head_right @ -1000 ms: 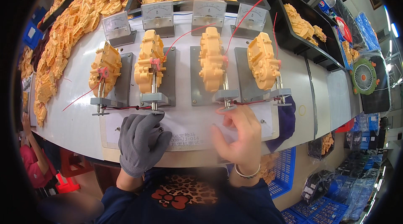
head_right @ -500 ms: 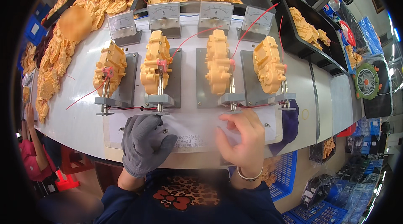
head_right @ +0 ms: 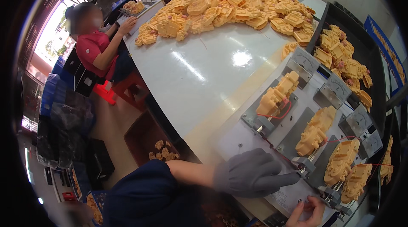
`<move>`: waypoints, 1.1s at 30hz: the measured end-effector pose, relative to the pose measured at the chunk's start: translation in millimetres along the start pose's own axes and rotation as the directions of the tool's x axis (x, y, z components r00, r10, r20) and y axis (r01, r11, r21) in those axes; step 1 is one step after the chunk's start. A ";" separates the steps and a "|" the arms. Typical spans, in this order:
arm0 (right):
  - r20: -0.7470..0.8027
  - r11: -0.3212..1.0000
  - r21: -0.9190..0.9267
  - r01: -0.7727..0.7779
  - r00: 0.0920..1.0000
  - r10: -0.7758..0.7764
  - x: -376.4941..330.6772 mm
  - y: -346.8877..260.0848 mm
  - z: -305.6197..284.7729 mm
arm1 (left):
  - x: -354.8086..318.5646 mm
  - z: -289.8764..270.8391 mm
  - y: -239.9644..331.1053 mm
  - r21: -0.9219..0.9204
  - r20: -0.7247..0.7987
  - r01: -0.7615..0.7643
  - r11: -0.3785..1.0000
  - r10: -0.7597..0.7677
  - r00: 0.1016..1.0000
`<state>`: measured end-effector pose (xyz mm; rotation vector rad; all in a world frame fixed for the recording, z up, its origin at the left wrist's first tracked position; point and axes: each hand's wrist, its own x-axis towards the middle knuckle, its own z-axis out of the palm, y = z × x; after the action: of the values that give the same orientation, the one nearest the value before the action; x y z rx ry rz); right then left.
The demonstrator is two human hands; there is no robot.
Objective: Testing yellow plastic toy motor components using an analog testing jig to check electrical connectivity or performance.
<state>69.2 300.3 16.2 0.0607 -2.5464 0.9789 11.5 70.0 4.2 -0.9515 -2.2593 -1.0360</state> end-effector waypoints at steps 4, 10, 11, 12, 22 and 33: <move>-0.029 1.000 0.006 0.025 0.999 -0.025 -0.4 -4.7 5.2 | -2.6 -3.5 -3.1 0.012 0.011 0.004 1.000 -0.004 1.000; 0.004 0.999 -0.012 0.036 0.999 -0.036 2.3 -8.5 7.1 | -0.7 -8.5 -6.6 0.002 0.014 -0.008 1.000 0.008 1.000; 0.002 0.999 0.002 0.041 0.999 -0.041 2.4 -8.7 6.8 | -0.9 -6.3 -7.4 -0.004 -0.001 0.002 1.000 -0.002 1.000; 0.000 0.999 0.008 0.042 0.999 -0.042 1.7 -7.9 4.9 | -0.2 -4.3 -6.8 -0.006 -0.014 0.009 1.000 -0.009 1.000; 0.079 0.998 -0.040 -0.055 0.995 0.058 -3.2 -6.7 -3.8 | -4.6 3.6 1.0 0.035 0.025 0.101 0.994 -0.102 0.994; 0.052 0.999 -0.046 0.005 0.999 -0.003 -1.7 -9.8 -1.8 | 1.1 -10.3 -11.7 -0.099 0.126 0.125 0.987 -0.112 0.986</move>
<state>73.2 293.9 22.9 0.0791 -2.6140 0.9288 3.4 56.8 5.8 -0.9560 -2.4046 -1.1906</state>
